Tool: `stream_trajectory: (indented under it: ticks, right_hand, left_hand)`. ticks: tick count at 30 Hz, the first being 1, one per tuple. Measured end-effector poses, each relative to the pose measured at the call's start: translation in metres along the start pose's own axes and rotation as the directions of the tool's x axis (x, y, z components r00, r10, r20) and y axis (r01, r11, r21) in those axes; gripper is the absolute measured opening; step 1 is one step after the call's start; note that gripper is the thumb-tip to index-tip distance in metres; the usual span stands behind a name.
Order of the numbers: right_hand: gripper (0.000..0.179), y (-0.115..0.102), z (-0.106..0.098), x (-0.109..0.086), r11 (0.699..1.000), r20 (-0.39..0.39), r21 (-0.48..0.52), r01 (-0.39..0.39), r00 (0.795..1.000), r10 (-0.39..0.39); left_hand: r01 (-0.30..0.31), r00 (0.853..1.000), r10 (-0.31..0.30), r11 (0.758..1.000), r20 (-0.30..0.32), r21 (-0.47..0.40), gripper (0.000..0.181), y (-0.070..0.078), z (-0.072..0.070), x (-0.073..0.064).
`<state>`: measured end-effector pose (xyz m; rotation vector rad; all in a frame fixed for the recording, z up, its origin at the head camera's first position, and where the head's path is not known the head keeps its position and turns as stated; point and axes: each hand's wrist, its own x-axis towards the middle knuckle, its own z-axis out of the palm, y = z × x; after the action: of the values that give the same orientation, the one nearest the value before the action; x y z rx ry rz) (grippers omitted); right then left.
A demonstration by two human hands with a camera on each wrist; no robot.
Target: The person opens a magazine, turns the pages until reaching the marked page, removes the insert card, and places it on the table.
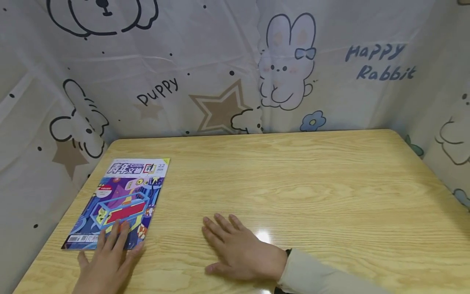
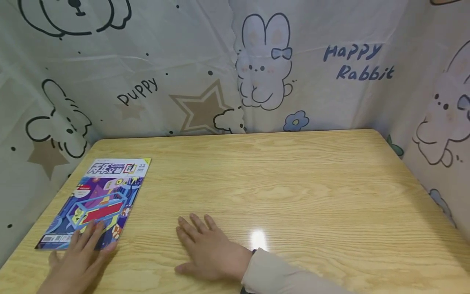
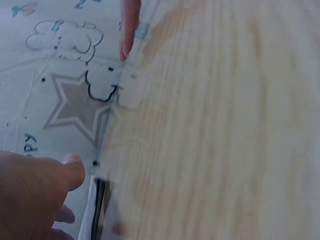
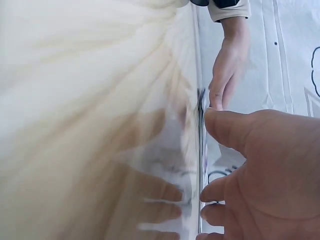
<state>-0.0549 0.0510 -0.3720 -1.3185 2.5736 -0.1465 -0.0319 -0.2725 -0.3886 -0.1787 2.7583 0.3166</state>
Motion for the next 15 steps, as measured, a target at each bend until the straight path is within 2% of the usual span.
stream_trajectory:
  ticks: [4, 9, 15]
  right_hand:
    - [0.081, -0.017, 0.000, 0.020, 0.998, 0.039, -0.058, 0.010, 0.999, -0.007]
    - [0.082, -0.040, 0.004, 0.043, 0.991, 0.061, -0.127, 0.037, 0.998, -0.029]
    - [0.083, -0.060, 0.005, 0.068, 0.987, 0.069, -0.161, 0.011, 0.998, 0.000]
  left_hand:
    - [0.056, 0.998, -0.055, 0.998, 0.038, -0.011, 0.104, -0.012, -0.002, 0.000]
    - [0.070, 0.997, -0.069, 0.998, 0.035, -0.002, 0.107, -0.022, -0.006, 0.002]
    - [0.095, 0.995, -0.095, 0.995, 0.030, 0.006, 0.106, -0.038, -0.007, 0.002]
